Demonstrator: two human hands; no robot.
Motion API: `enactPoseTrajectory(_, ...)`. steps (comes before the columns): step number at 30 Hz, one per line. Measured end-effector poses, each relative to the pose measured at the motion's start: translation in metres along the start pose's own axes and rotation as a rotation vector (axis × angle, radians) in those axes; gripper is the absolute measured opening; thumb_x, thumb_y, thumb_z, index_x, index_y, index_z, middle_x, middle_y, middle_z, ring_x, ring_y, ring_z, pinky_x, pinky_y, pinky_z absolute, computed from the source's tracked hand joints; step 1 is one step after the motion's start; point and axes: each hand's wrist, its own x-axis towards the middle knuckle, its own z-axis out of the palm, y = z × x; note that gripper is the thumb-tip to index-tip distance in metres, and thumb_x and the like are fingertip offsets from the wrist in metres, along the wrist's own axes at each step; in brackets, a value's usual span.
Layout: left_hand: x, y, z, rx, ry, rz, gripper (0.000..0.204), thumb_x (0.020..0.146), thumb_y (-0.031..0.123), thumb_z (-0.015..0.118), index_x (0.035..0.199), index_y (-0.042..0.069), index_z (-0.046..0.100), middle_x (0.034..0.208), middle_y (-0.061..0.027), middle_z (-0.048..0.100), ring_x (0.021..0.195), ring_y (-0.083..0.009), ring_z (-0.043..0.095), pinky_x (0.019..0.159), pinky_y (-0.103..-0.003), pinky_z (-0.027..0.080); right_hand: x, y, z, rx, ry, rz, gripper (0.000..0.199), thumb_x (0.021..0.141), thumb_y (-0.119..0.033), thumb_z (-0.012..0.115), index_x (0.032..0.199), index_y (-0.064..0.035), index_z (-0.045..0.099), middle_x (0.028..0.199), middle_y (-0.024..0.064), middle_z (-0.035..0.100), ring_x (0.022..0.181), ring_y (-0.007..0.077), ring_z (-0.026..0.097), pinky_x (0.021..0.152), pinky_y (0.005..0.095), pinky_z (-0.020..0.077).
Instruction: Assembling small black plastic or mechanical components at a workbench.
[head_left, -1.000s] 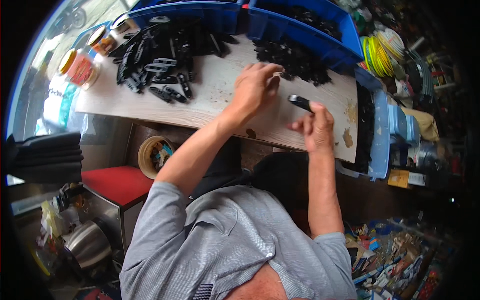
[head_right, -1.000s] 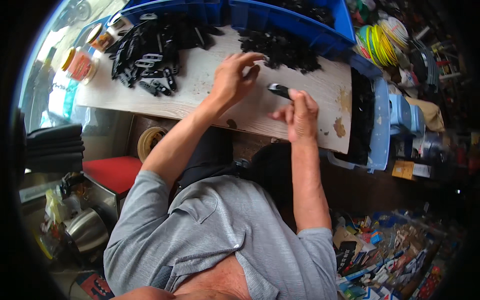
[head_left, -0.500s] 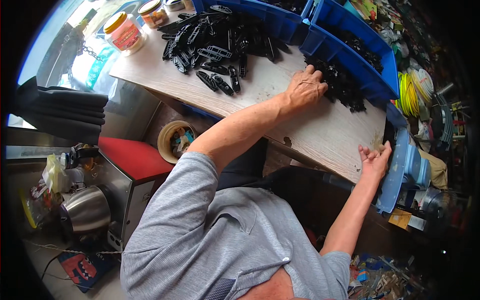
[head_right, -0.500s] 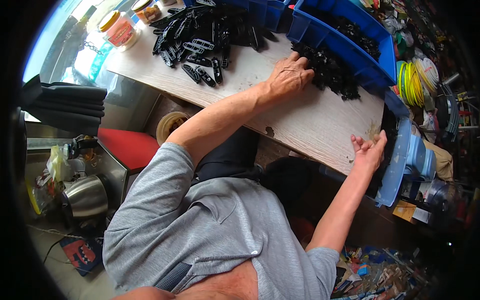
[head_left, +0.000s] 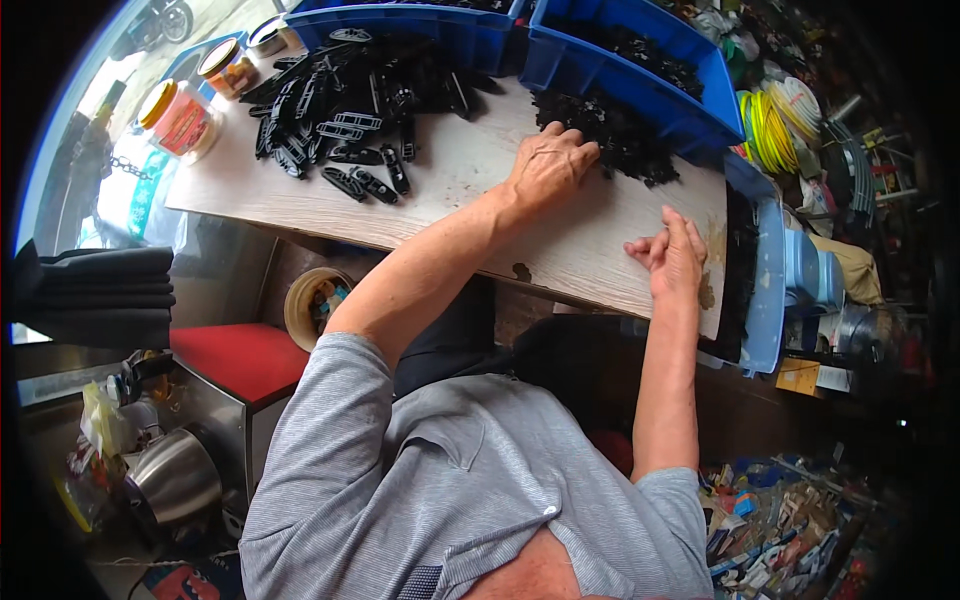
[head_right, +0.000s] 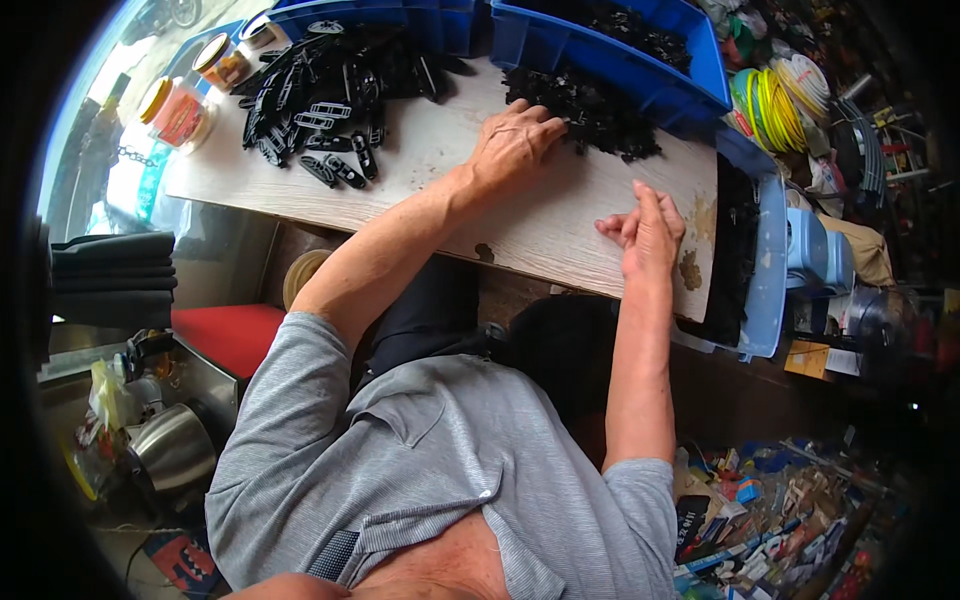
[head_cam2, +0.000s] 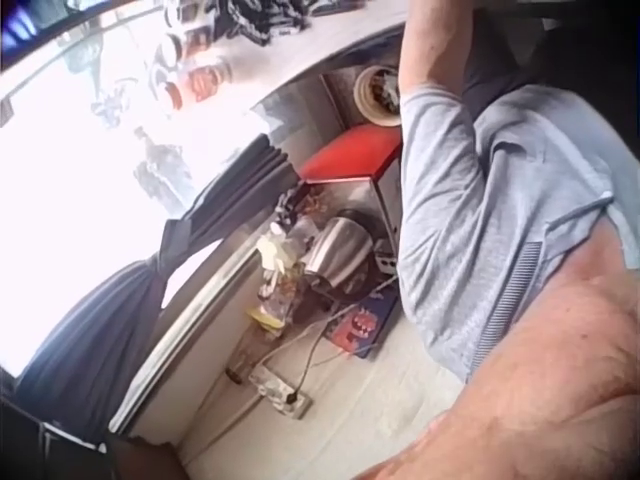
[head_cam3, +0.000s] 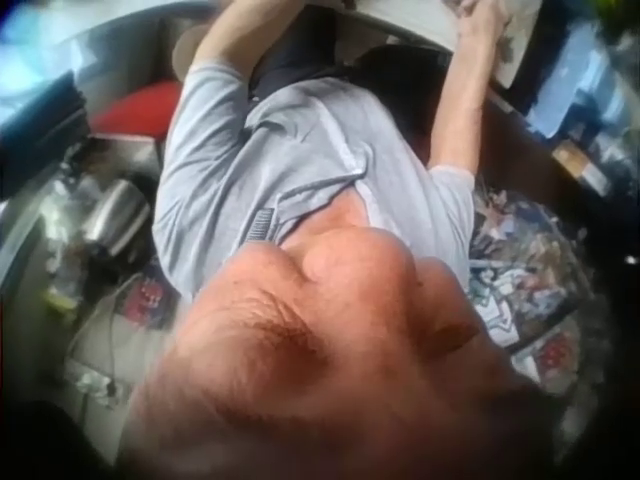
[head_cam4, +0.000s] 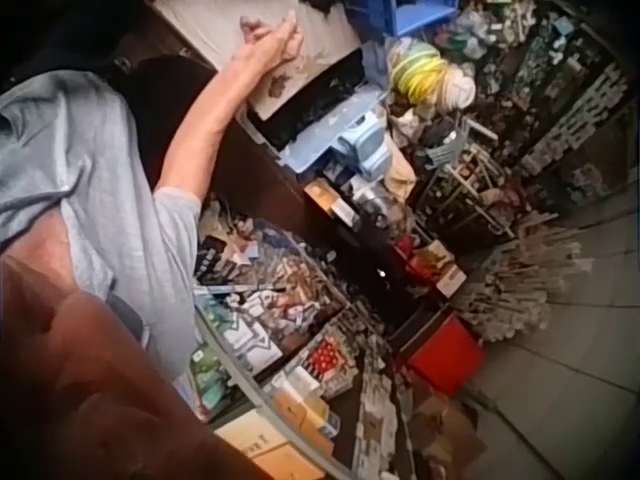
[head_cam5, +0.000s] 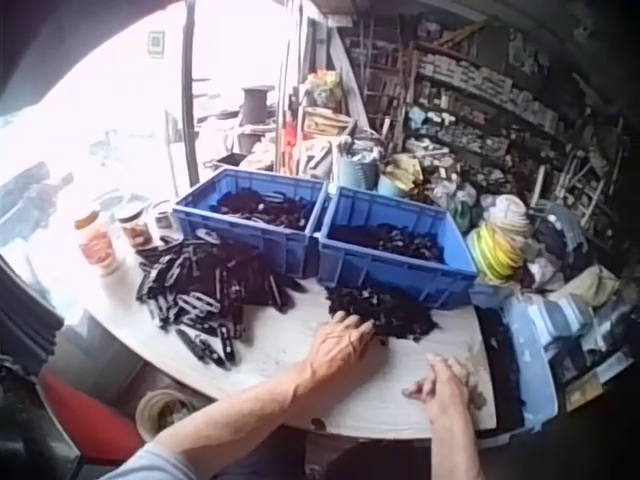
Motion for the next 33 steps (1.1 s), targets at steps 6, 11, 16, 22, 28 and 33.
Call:
enactPoseTrajectory(6, -0.013, 0.000, 0.000, -0.033, 0.049, 0.009, 0.010, 0.079, 0.014, 0.064, 0.089, 0.011, 0.066, 0.088, -0.0077, 0.064, 0.091, -0.0302, 0.060, 0.079, -0.041, 0.051, -0.006, 0.001, 0.005, -0.024, -0.023, -0.017, 0.020, 0.087, -0.021, 0.071, 0.084, -0.0101, 0.055, 0.047, 0.0005, 0.045, 0.046, 0.0183, 0.058, 0.055, 0.0438, 0.0592)
enactPoseTrajectory(11, -0.025, 0.004, -0.012, -0.360, 0.064, -0.214, 0.023, 0.076, -0.001, 0.066, 0.098, 0.005, 0.066, 0.090, -0.0079, 0.068, 0.084, -0.0223, 0.066, 0.073, -0.034, 0.053, -0.010, 0.006, 0.012, -0.024, -0.058, -0.008, 0.019, 0.088, -0.020, 0.071, 0.086, -0.0095, 0.056, 0.048, 0.0004, 0.046, 0.045, 0.0174, 0.058, 0.055, 0.0427, 0.0593)
enactPoseTrajectory(16, -0.035, 0.024, -0.031, -1.463, 0.078, -0.838, 0.004, 0.088, 0.001, 0.066, 0.091, 0.001, 0.063, 0.086, -0.0071, 0.067, 0.069, -0.0161, 0.066, 0.067, -0.027, 0.055, -0.016, 0.009, 0.024, -0.062, -0.197, 0.003, 0.022, 0.087, -0.022, 0.072, 0.093, -0.0081, 0.057, 0.048, 0.0004, 0.049, 0.044, 0.0160, 0.058, 0.052, 0.0399, 0.0589)
enactPoseTrajectory(22, -0.049, 0.031, -0.042, -1.665, 0.016, -0.873, 0.009, 0.085, 0.003, 0.070, 0.088, 0.000, 0.062, 0.083, -0.0072, 0.065, 0.071, -0.0154, 0.065, 0.067, -0.025, 0.053, -0.025, 0.012, 0.041, -0.078, -0.299, -0.004, 0.028, 0.084, -0.020, 0.076, 0.102, -0.0028, 0.063, 0.049, 0.0001, 0.049, 0.039, 0.0120, 0.050, 0.047, 0.0312, 0.0523)
enactPoseTrajectory(28, -0.054, 0.034, -0.050, -1.617, -0.061, -0.879, 0.009, 0.083, 0.001, 0.069, 0.089, -0.002, 0.062, 0.082, -0.0078, 0.065, 0.071, -0.0162, 0.065, 0.067, -0.026, 0.053, -0.029, 0.018, 0.055, -0.090, -0.407, -0.048, 0.027, 0.085, -0.018, 0.076, 0.103, -0.0016, 0.065, 0.051, -0.0014, 0.048, 0.038, 0.0089, 0.042, 0.045, 0.0272, 0.0464)
enactPoseTrajectory(33, -0.060, 0.039, -0.054, -1.446, -0.136, -0.751, 0.012, 0.084, 0.007, 0.069, 0.089, -0.003, 0.063, 0.079, -0.0068, 0.065, 0.069, -0.0138, 0.064, 0.063, -0.027, 0.051, -0.026, 0.020, 0.042, -0.180, -0.423, -0.061, 0.022, 0.086, -0.019, 0.074, 0.098, -0.0027, 0.064, 0.052, -0.0012, 0.049, 0.040, 0.0086, 0.042, 0.046, 0.0270, 0.0470)
